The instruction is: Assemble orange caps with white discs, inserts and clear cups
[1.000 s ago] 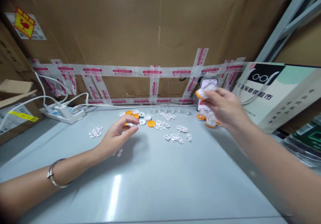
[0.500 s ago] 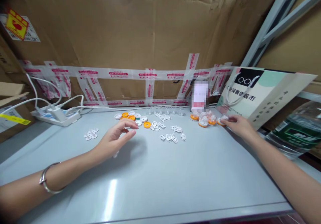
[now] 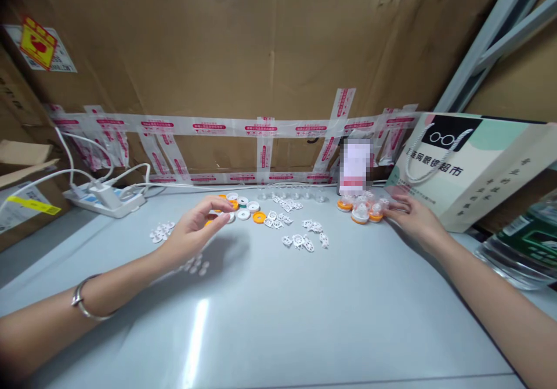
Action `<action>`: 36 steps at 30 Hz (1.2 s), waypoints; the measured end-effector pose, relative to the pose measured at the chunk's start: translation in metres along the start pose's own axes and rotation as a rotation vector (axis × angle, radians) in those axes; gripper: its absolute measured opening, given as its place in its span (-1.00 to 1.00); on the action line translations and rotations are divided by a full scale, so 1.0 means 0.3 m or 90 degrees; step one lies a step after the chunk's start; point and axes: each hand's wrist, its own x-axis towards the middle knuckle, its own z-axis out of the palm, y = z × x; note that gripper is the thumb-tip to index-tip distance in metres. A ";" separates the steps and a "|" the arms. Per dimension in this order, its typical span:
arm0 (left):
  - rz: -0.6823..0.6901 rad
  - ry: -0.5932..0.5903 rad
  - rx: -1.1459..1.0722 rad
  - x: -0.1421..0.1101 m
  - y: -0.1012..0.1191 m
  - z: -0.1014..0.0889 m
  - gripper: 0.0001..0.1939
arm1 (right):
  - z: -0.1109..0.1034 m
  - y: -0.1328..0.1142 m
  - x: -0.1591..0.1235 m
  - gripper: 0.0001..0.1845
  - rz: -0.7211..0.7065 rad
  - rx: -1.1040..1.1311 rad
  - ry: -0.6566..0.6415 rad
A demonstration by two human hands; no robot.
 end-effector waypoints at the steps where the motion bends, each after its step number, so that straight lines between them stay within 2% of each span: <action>1: -0.008 0.013 -0.010 0.008 -0.003 -0.009 -0.82 | -0.005 -0.028 -0.004 -0.72 0.014 -0.002 0.011; 3: -0.029 0.036 -0.022 0.026 -0.012 -0.032 -0.80 | -0.016 -0.110 -0.021 -0.69 0.027 -0.002 0.049; 4: -0.039 0.050 -0.019 0.036 -0.017 -0.046 -0.79 | -0.019 -0.164 -0.036 -0.67 0.019 0.027 0.106; 5: -0.044 0.065 -0.007 0.047 -0.023 -0.060 -0.79 | -0.020 -0.224 -0.055 -0.65 -0.023 0.068 0.139; 7: -0.045 0.091 0.038 0.068 -0.037 -0.091 -0.80 | -0.012 -0.352 -0.103 -0.68 -0.134 0.157 0.137; 8: -0.047 0.094 0.066 0.078 -0.045 -0.107 -0.80 | -0.002 -0.415 -0.131 -0.69 -0.170 0.181 0.098; 10: -0.064 0.065 0.126 0.094 -0.063 -0.138 -0.78 | 0.031 -0.529 -0.190 -0.72 -0.216 0.174 -0.031; 12: -0.075 -0.001 0.211 0.105 -0.084 -0.165 -0.76 | 0.081 -0.615 -0.249 -0.75 -0.290 0.120 -0.183; 14: -0.057 -0.077 0.322 0.111 -0.103 -0.190 -0.71 | 0.140 -0.667 -0.306 -0.78 -0.323 0.115 -0.318; 17: -0.027 -0.139 0.425 0.116 -0.116 -0.222 -0.68 | 0.213 -0.685 -0.378 -0.78 -0.330 0.141 -0.440; 20: -0.017 -0.166 0.457 0.123 -0.106 -0.262 -0.70 | 0.235 -0.661 -0.423 -0.83 -0.276 0.149 -0.475; 23: -0.013 -0.221 0.517 0.128 -0.094 -0.319 -0.71 | 0.218 -0.638 -0.433 -0.82 -0.266 0.124 -0.498; 26: -0.074 -0.294 0.536 0.113 -0.099 -0.387 -0.76 | 0.208 -0.632 -0.424 -0.77 -0.288 0.120 -0.518; 29: -0.141 -0.340 0.497 0.076 -0.107 -0.439 -0.81 | 0.219 -0.630 -0.416 -0.79 -0.298 0.125 -0.533; 32: -0.155 -0.351 0.480 0.042 -0.098 -0.457 -0.80 | 0.231 -0.624 -0.413 -0.80 -0.282 0.121 -0.555; 36: -0.142 -0.360 0.524 0.029 -0.088 -0.436 -0.84 | 0.226 -0.624 -0.413 -0.81 -0.266 0.127 -0.567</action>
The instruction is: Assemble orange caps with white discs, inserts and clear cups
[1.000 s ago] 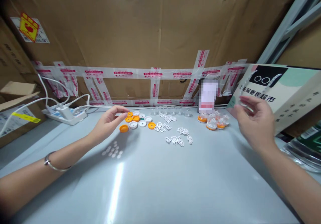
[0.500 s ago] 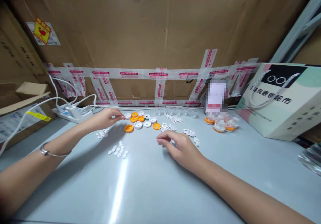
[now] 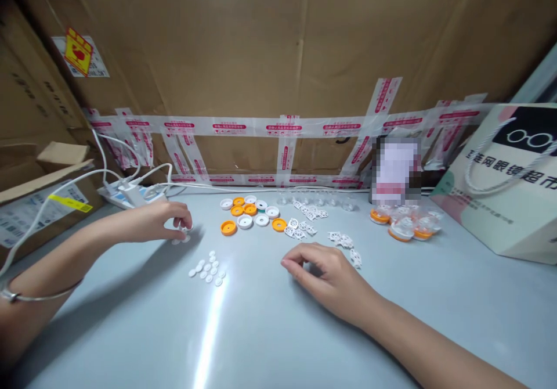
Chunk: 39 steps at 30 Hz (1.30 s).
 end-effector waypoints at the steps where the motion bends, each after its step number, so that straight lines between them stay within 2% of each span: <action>1: -0.001 -0.002 0.007 0.003 0.004 0.005 -0.86 | -0.002 -0.002 -0.002 -0.81 0.001 0.003 -0.001; 6: -0.003 -0.017 0.006 0.008 0.020 0.010 -0.86 | -0.007 -0.006 -0.008 -0.81 0.008 0.017 -0.001; 8: 0.012 0.014 -0.007 0.005 0.048 -0.001 -0.87 | -0.006 -0.005 -0.007 -0.80 0.024 0.030 0.002; 11: 0.085 0.110 -0.056 0.015 0.138 -0.005 -0.87 | 0.000 -0.005 -0.001 -0.77 0.061 0.054 0.004; 13: 0.170 0.141 -0.104 0.037 0.221 0.013 -0.87 | 0.005 -0.005 0.004 -0.76 0.080 0.067 0.002; 15: 0.232 0.104 -0.114 0.070 0.304 0.049 -0.88 | 0.009 -0.006 0.007 -0.75 0.090 0.078 -0.001; 18: 0.272 0.052 -0.097 0.122 0.395 0.113 -0.89 | 0.013 -0.009 0.006 -0.74 0.090 0.083 -0.005; 23: 0.302 0.044 -0.080 0.168 0.448 0.183 -0.88 | 0.021 -0.016 0.004 -0.74 0.066 0.091 -0.020; 25: 0.297 0.049 -0.083 0.166 0.448 0.179 -0.89 | 0.025 -0.016 0.004 -0.74 0.063 0.095 -0.027; 28: 0.263 0.052 -0.120 0.144 0.418 0.128 -0.89 | 0.024 -0.012 0.002 -0.73 0.068 0.093 -0.032; 31: 0.199 0.122 -0.147 0.115 0.333 0.052 -0.84 | 0.021 -0.007 0.001 -0.75 0.082 0.086 -0.025; 33: 0.136 0.122 -0.106 0.104 0.259 0.022 -0.78 | 0.021 -0.005 0.001 -0.77 0.087 0.082 -0.024; 36: 0.043 0.078 -0.067 0.110 0.175 0.036 -0.56 | 0.024 -0.005 0.003 -0.80 0.084 0.077 -0.029; 39: 0.002 0.050 -0.065 0.136 0.149 0.089 -0.45 | 0.028 -0.008 0.004 -0.83 0.074 0.069 -0.031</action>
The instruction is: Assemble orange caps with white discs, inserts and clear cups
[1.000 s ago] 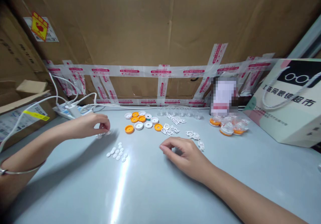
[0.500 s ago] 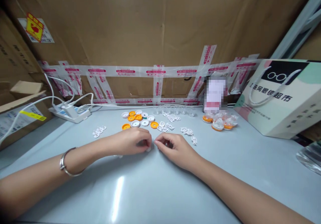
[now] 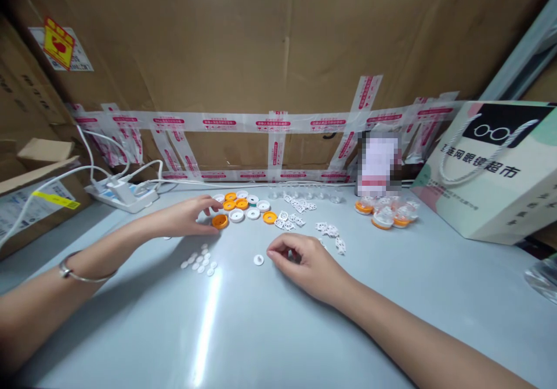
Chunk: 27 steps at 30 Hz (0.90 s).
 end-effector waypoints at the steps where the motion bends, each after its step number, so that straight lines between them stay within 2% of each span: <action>1: -0.007 0.000 -0.001 0.007 -0.001 0.016 -0.46 | 0.001 -0.001 0.000 -0.84 -0.006 -0.005 0.000; 5: -0.007 -0.008 -0.057 0.018 0.007 0.027 -0.61 | 0.000 -0.002 -0.004 -0.85 -0.032 -0.021 0.000; 8: -0.003 -0.046 -0.216 0.009 0.023 0.004 -0.61 | -0.002 -0.002 -0.008 -0.85 -0.037 -0.022 0.003; 11: 0.073 -0.042 -0.322 -0.005 0.065 0.006 -0.61 | -0.006 0.001 -0.008 -0.86 -0.045 -0.029 0.012; 16: 0.210 0.019 -0.247 -0.026 0.173 0.082 -0.66 | -0.011 0.012 -0.002 -0.87 -0.048 -0.056 0.030; 21: 0.237 0.037 -0.208 -0.033 0.231 0.149 -0.68 | -0.010 0.014 0.004 -0.85 -0.032 -0.059 0.037; 27: 0.254 0.044 -0.206 -0.030 0.255 0.163 -0.71 | -0.008 0.011 0.003 -0.83 -0.033 -0.045 0.016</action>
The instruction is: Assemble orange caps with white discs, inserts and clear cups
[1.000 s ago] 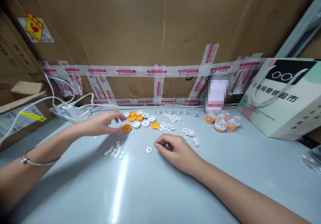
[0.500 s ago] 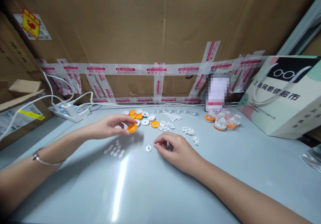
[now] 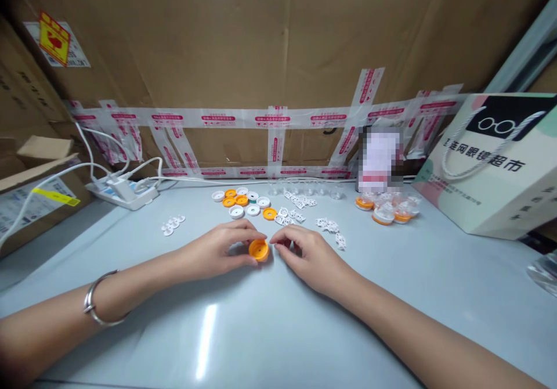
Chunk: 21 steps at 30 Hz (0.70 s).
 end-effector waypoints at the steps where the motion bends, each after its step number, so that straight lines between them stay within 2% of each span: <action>1: 0.002 0.000 -0.002 0.001 0.003 0.001 -0.71 | 0.001 0.001 0.000 -0.83 0.008 0.004 -0.007; 6: 0.014 0.002 0.004 0.001 0.014 0.009 -0.76 | 0.012 0.011 0.001 -0.89 0.050 0.058 -0.025; 12: 0.012 -0.021 0.012 0.002 0.008 0.026 -0.79 | 0.016 0.006 -0.002 -0.93 0.042 0.082 -0.033; 21: -0.015 0.006 -0.023 -0.003 -0.012 0.029 -0.76 | 0.018 -0.012 -0.002 -0.90 0.024 0.091 -0.044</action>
